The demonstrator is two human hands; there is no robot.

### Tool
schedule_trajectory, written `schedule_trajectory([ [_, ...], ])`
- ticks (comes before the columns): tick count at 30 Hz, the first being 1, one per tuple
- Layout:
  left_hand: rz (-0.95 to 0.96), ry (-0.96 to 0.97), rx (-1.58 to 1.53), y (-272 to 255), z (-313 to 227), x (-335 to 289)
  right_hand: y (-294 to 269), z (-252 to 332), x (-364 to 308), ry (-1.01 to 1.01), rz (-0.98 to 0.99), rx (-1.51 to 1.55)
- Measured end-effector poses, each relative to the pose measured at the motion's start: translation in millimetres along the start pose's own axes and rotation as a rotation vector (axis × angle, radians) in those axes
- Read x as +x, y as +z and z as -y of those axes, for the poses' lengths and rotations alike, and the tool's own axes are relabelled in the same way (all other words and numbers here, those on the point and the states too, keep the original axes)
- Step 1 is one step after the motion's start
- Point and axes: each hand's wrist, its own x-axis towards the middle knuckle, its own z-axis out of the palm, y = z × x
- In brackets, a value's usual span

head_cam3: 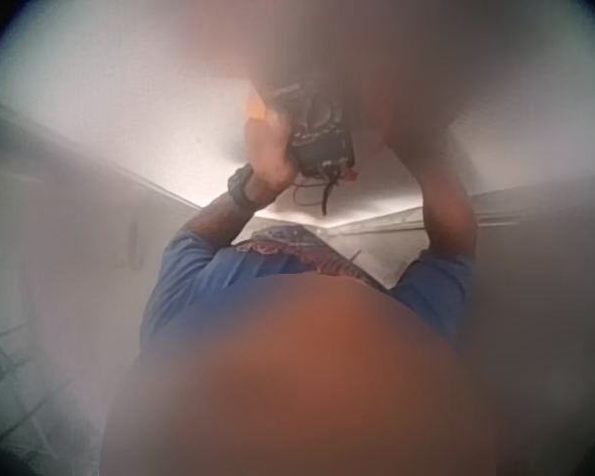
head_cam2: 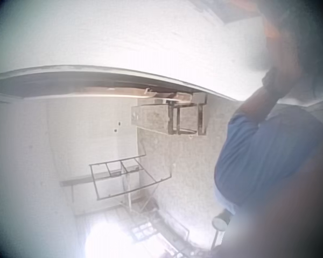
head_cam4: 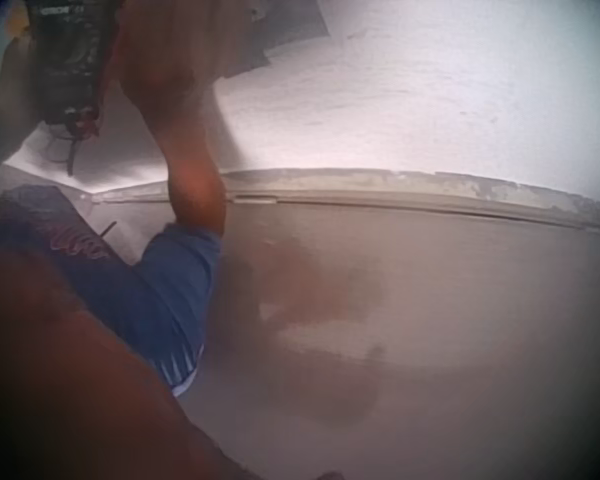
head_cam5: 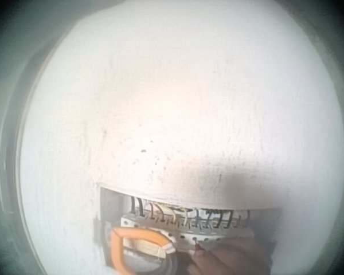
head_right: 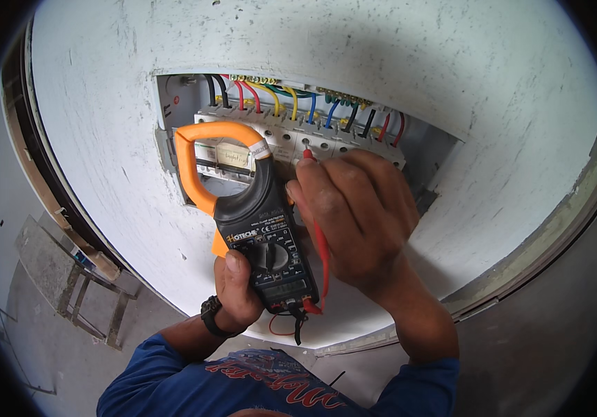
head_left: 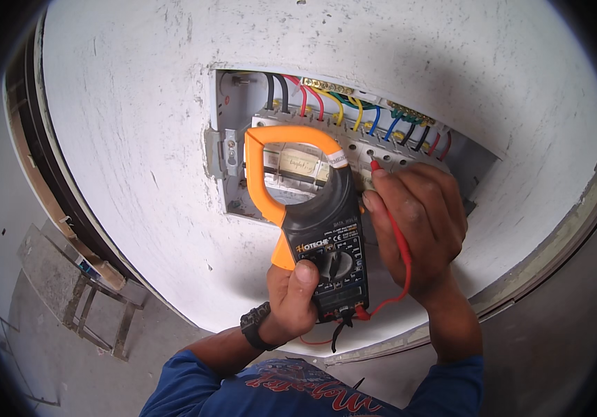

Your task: The person uses a clamp multimeter to test voltage at multiple terminals in an open electrical panel. They repeatedly place the red probe on different breaker terminals while holding the multimeter steady, then remove the probe and move to the next terminal.

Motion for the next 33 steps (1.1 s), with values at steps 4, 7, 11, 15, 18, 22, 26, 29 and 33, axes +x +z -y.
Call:
schedule_trajectory([
  [4, 0.003, 0.001, 0.02, -0.3, -1.0, -0.9, 0.2, -3.3, -3.0, 0.005, -0.012, 0.03],
  [7, -0.007, 0.016, 0.025, 0.2, -1.3, -4.4, -3.2, -5.5, -6.2, -0.006, -0.027, 0.099],
  [11, -0.005, 0.04, -0.074, 4.0, 0.3, -10.0, -12.1, -2.2, -10.9, 0.005, -0.048, 0.105],
  [15, -0.013, 0.056, -0.14, 9.6, 3.7, -11.8, -16.0, 0.4, -13.9, 0.02, -0.043, 0.103],
  [18, -0.012, 0.047, 0.019, 8.4, 4.1, -10.9, -15.5, -2.8, -14.7, 0.044, -0.049, 0.126],
  [22, -0.02, 0.064, -0.143, 10.3, 6.6, -11.5, -15.0, -6.2, -15.8, 0.067, -0.064, 0.148],
  [26, -0.028, 0.064, -0.164, 13.1, 7.7, -13.8, -15.5, -5.8, -15.4, 0.042, -0.057, 0.139],
  [29, -0.034, 0.064, -0.034, 12.4, 8.1, -11.4, -14.0, -5.4, -13.8, 0.021, -0.067, 0.133],
  [33, -0.06, 0.046, 0.051, 12.8, 7.5, -9.4, -13.7, -4.8, -12.2, 0.012, -0.065, 0.117],
])
